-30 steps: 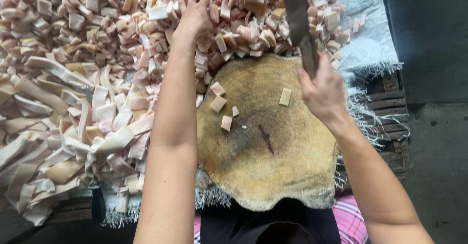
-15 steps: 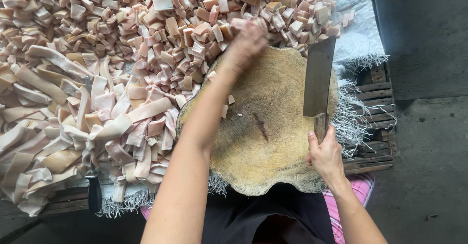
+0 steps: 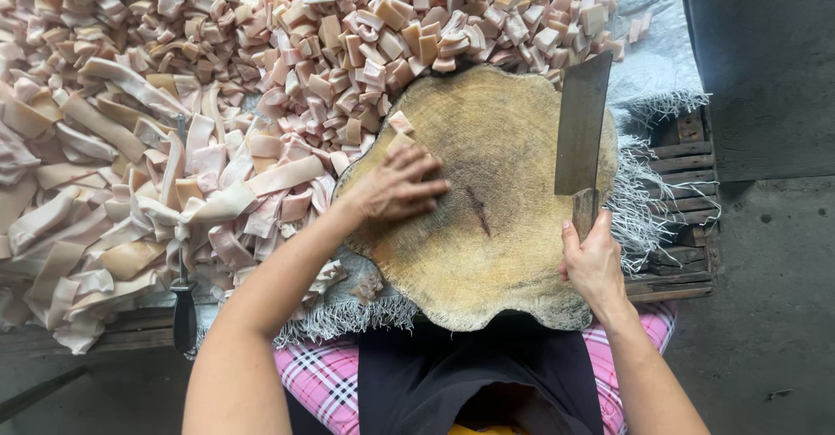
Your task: The person sits cross-legged on the floor and uses a large cleaver to chop strips of pale meat into small cubes on a round wooden cutting board. They repeatedly pick up strips from a pile, cut them, and push the diced pieces aside.
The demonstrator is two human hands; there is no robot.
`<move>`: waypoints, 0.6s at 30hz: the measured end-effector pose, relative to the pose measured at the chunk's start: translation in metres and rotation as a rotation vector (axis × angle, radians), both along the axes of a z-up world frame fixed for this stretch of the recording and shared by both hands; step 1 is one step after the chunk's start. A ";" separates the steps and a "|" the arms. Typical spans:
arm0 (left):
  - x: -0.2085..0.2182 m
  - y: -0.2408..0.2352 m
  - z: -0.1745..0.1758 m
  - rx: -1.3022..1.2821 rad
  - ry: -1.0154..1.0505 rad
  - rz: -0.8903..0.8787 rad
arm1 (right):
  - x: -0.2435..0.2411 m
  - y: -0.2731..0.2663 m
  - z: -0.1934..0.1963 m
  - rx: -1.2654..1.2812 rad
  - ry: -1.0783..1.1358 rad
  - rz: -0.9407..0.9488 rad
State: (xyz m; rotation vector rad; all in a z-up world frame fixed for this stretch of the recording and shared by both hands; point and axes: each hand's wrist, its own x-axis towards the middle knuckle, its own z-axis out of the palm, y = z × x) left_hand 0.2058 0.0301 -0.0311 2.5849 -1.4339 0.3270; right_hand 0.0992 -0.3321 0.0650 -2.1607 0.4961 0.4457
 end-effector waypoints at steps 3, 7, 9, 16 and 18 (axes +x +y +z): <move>0.052 0.026 -0.022 0.619 -0.212 0.256 | -0.001 0.003 0.003 -0.023 0.026 0.004; 0.145 0.072 -0.011 0.274 -0.441 0.579 | -0.002 0.008 0.005 -0.046 -0.033 0.018; 0.170 0.082 0.003 -0.022 -0.347 0.733 | -0.003 0.007 0.004 -0.042 -0.057 0.026; 0.037 -0.015 0.019 -0.196 -0.165 0.135 | -0.005 0.004 -0.001 -0.024 -0.067 0.055; 0.016 -0.031 0.002 -0.173 0.141 0.135 | -0.006 0.001 -0.006 -0.030 -0.097 0.071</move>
